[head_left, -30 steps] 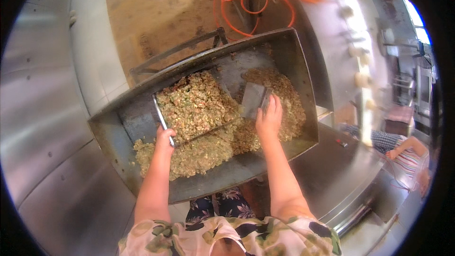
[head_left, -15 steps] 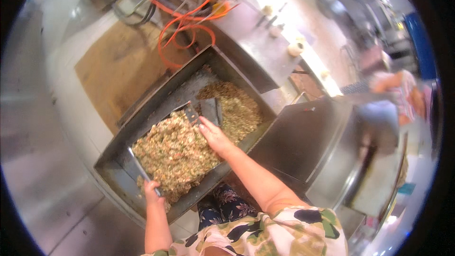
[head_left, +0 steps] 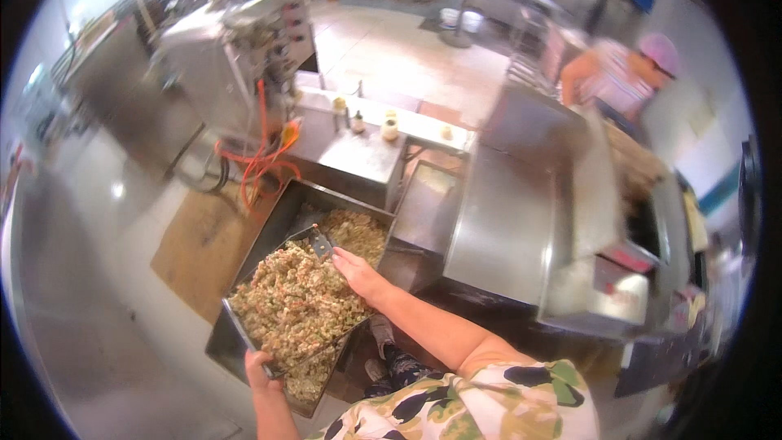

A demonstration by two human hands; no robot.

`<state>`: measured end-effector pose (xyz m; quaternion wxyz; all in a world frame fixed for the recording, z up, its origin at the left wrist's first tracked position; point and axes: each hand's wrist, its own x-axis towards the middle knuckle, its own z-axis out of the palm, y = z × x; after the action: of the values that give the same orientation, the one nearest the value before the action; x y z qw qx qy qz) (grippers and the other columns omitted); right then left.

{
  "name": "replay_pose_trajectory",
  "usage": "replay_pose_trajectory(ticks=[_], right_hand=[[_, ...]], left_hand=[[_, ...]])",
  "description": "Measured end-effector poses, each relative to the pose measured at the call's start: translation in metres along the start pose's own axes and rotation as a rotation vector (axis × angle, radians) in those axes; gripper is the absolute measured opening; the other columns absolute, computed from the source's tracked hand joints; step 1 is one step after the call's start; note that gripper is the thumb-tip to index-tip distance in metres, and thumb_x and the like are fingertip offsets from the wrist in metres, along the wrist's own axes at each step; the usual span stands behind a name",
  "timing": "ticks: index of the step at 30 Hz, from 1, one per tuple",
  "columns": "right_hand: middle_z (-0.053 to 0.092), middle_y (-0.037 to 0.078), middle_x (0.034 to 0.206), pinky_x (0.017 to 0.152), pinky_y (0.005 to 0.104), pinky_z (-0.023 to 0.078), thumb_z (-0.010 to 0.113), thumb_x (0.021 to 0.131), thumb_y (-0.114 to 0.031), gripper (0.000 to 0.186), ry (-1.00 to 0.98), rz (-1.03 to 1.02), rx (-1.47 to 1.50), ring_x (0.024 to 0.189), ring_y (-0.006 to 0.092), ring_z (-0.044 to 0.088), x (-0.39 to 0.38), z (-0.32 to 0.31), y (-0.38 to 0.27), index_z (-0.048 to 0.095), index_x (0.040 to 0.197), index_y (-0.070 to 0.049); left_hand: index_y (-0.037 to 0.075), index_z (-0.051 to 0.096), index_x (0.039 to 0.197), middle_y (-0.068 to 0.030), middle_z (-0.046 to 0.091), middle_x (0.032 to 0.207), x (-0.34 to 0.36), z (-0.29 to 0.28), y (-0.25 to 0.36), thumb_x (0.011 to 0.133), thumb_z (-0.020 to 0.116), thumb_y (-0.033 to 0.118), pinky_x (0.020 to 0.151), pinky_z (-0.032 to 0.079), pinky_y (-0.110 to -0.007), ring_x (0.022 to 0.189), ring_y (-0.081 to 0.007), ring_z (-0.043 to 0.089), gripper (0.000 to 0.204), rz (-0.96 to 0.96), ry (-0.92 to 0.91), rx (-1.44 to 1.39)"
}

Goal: The person cuts a large mass of dough on a stainless steel table using a metal scraper. They then scoop a grainy mixture from a metal bin and repeatedly transfer it into a rectangular tray, using the scraper to level and compact the contents.

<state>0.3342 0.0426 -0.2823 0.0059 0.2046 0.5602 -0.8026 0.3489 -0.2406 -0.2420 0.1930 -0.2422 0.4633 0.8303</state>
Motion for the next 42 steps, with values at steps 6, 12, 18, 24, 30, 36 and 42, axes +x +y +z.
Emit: replay_pose_trajectory(ticks=[6, 12, 18, 24, 30, 36, 42], right_hand=[[0.048, 0.011, 0.137, 0.105, 0.0295, 0.031, 0.047, 0.098, -0.035, 0.055, 0.116, -0.174, 0.108, 0.127, 0.0185, 0.042, -0.092, -0.104, -0.1, 0.041, 0.136, 0.005], [0.049, 0.015, 0.134, 0.102, 0.0403, 0.037, 0.045, 0.097, -0.046, 0.058, 0.499, -0.302, 0.284, 0.12, 0.0247, 0.048, -0.211, -0.265, -0.22, 0.048, 0.131, 0.0], [0.049, 0.013, 0.134, 0.097, 0.0405, 0.041, 0.045, 0.093, -0.056, 0.064, 0.876, -0.408, 0.289, 0.117, 0.0249, 0.049, -0.339, -0.404, -0.312, 0.049, 0.132, -0.006], [0.027, 0.013, 0.152, 0.112, 0.04, 0.02, 0.036, 0.093, -0.063, 0.08, 0.992, -0.605, -0.07, 0.14, 0.0252, 0.021, -0.411, -0.554, -0.289, 0.028, 0.146, -0.002], [0.029, 0.023, 0.147, 0.113, 0.0372, 0.019, 0.035, 0.097, -0.049, 0.072, 1.222, -0.522, -0.4, 0.138, 0.0326, 0.025, -0.42, -0.621, -0.265, 0.028, 0.142, 0.006], [0.041, 0.031, 0.134, 0.108, 0.0401, 0.027, 0.036, 0.097, -0.039, 0.06, 1.33, -0.619, -0.623, 0.127, 0.0421, 0.036, -0.403, -0.623, -0.258, 0.039, 0.131, 0.01], [0.045, 0.029, 0.132, 0.108, 0.0404, 0.029, 0.037, 0.097, -0.039, 0.057, 1.22, -0.623, -0.563, 0.126, 0.0403, 0.04, -0.403, -0.605, -0.266, 0.043, 0.131, 0.006]], left_hand=[[-0.001, 0.056, 0.107, -0.0106, 0.06, 0.09, -0.089, 0.147, -0.001, 0.057, 0.047, 0.004, 0.063, 0.053, -0.035, 0.075, -0.0247, 0.06, 0.051, 0.056, -0.128, 0.175], [0.01, 0.054, 0.078, -0.0021, 0.053, 0.072, -0.12, 0.34, -0.05, 0.063, 0.053, 0.005, 0.046, 0.043, -0.029, 0.057, -0.0165, 0.052, 0.015, 0.008, -0.446, 0.398], [0.01, 0.055, 0.066, -0.0013, 0.055, 0.069, -0.202, 0.54, -0.133, 0.06, 0.059, 0.003, 0.062, 0.043, -0.028, 0.067, -0.0156, 0.054, 0.01, 0.276, -0.964, 0.555], [0.001, 0.058, 0.089, -0.0134, 0.057, 0.083, -0.287, 0.689, -0.27, 0.052, 0.063, 0.003, 0.068, 0.043, -0.036, 0.082, -0.027, 0.053, 0.037, 0.343, -1.157, 1.048], [-0.004, 0.06, 0.09, -0.0132, 0.056, 0.083, -0.347, 0.735, -0.297, 0.052, 0.06, 0.001, 0.061, 0.042, -0.039, 0.08, -0.0266, 0.054, 0.038, 0.563, -1.197, 1.52], [-0.001, 0.059, 0.078, -0.0093, 0.052, 0.074, -0.309, 0.766, -0.248, 0.053, 0.06, -0.001, 0.058, 0.042, -0.037, 0.067, -0.0238, 0.051, 0.025, 0.427, -1.211, 1.227], [0.007, 0.059, 0.077, -0.0051, 0.053, 0.075, -0.204, 0.741, -0.195, 0.059, 0.059, 0.001, 0.057, 0.044, -0.033, 0.063, -0.0213, 0.053, 0.019, 0.545, -1.126, 0.943]])
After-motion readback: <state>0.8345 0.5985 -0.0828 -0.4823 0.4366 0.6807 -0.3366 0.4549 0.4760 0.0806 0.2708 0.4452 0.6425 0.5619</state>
